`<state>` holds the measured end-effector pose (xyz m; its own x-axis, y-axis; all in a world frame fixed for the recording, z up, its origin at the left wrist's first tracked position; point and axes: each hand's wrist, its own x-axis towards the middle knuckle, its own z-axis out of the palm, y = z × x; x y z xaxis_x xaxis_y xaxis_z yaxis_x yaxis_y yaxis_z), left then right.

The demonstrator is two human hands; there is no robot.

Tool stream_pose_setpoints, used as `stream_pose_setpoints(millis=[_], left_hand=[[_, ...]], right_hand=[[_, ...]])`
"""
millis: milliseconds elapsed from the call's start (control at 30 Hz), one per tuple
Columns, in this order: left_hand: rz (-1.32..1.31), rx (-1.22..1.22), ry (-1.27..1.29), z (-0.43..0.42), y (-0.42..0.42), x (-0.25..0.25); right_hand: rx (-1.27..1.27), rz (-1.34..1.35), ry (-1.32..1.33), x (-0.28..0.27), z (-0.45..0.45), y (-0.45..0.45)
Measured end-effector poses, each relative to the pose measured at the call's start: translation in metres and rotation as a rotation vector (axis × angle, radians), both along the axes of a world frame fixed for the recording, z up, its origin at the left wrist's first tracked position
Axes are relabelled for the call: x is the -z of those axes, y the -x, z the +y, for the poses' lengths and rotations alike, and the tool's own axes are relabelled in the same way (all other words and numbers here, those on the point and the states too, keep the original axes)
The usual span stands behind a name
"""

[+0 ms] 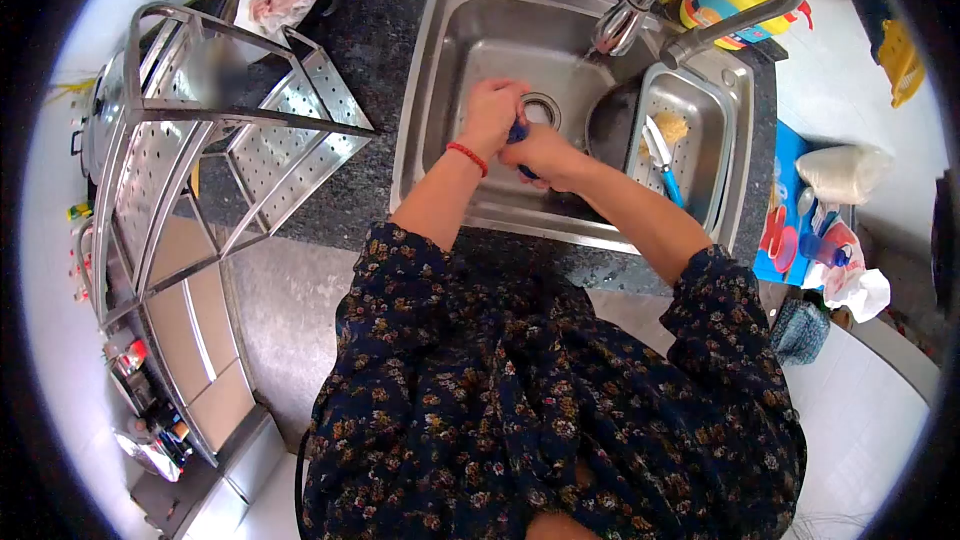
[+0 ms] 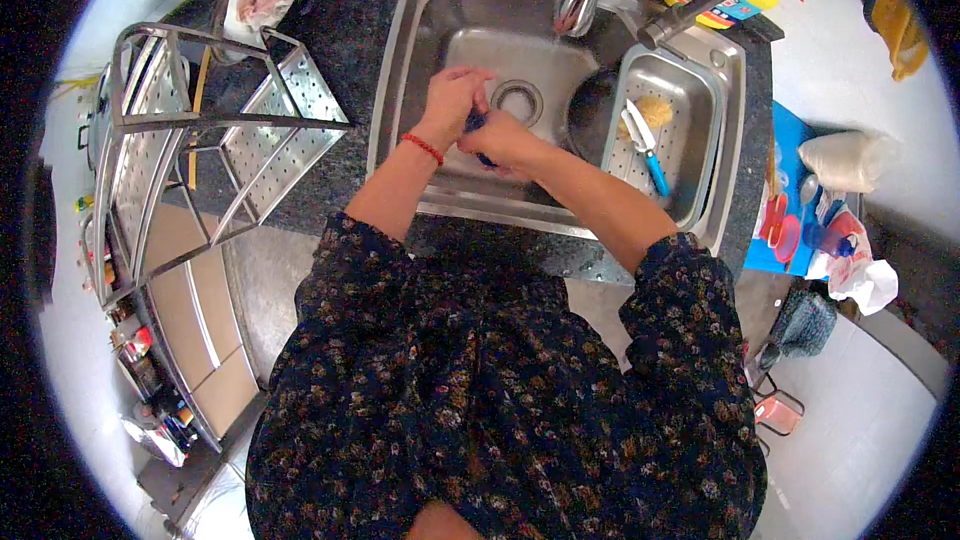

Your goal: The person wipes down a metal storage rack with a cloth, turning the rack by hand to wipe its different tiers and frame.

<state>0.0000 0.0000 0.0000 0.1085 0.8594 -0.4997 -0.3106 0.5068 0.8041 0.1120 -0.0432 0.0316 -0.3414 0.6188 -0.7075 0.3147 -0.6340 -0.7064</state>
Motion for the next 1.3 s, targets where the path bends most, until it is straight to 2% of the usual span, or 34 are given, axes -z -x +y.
stream_pose_setpoints(millis=[67,167,267,333,400,433,500,533,600,667,767,833,900,967,1033,1100,1133,1233,1300], left_hand=[[0.119,-0.044,0.062,-0.005,-0.004,0.005],[0.29,-0.106,0.043,-0.008,-0.005,0.011],[0.405,-0.128,0.06,-0.008,-0.003,0.045],[0.899,0.185,-0.249,-0.005,0.016,0.119],[1.228,0.404,-0.364,-0.006,0.021,0.132],[1.321,0.461,-0.322,-0.009,0.023,0.116],[1.315,0.336,-0.158,-0.02,0.018,0.082],[1.213,0.156,-0.044,-0.028,0.012,0.068],[1.129,0.044,0.024,-0.036,0.01,0.06],[1.181,0.157,-0.082,-0.039,0.018,0.07],[1.665,0.56,-0.516,-0.043,0.023,0.055],[0.327,-0.177,-0.052,-0.041,0.017,0.031],[0.503,-0.225,-0.404,-0.042,0.019,0.016],[0.296,-0.006,-0.414,-0.068,0.048,-0.05],[0.188,0.249,-0.285,-0.101,0.09,-0.103],[-0.071,0.241,-0.382,-0.133,0.126,-0.102],[-0.081,0.215,-0.345,-0.156,0.115,-0.111],[0.226,0.128,-0.721,-0.21,0.175,-0.122],[0.172,0.076,-0.655,-0.258,0.21,-0.138]], right_hand=[[-0.064,-0.197,-0.06,-0.004,-0.005,0.004],[-0.258,-0.387,-0.327,0.005,-0.001,0.009],[-0.314,-0.429,-0.601,0.037,-0.005,0.009],[-0.422,-0.432,-0.669,0.04,-0.004,0.009],[-0.498,-0.441,-0.699,0.039,-0.003,0.01],[-0.518,-0.445,-0.699,0.039,-0.005,0.014],[-0.567,-0.454,-0.663,0.032,-0.009,0.017],[-0.595,-0.456,-0.632,0.023,-0.011,0.018],[-0.594,-0.449,-0.619,0.023,-0.017,0.02],[-0.537,-0.439,-0.68,0.045,-0.024,0.021],[-0.425,-0.416,-0.758,0.026,-0.033,0.019],[-0.284,-0.369,-0.973,0.025,-0.029,0.016],[-0.264,-0.498,-0.686,-0.018,-0.031,0.01],[-0.107,-0.255,-0.725,-0.073,-0.042,0.011],[-0.062,-0.149,-0.59,-0.102,-0.057,0.017],[-0.056,0.031,-0.523,-0.111,-0.08,0.034],[-0.099,0.149,-0.478,-0.11,-0.093,0.015],[-0.285,0.267,-0.524,-0.122,-0.126,0.07],[-0.281,0.386,-0.455,-0.138,-0.154,0.107]])
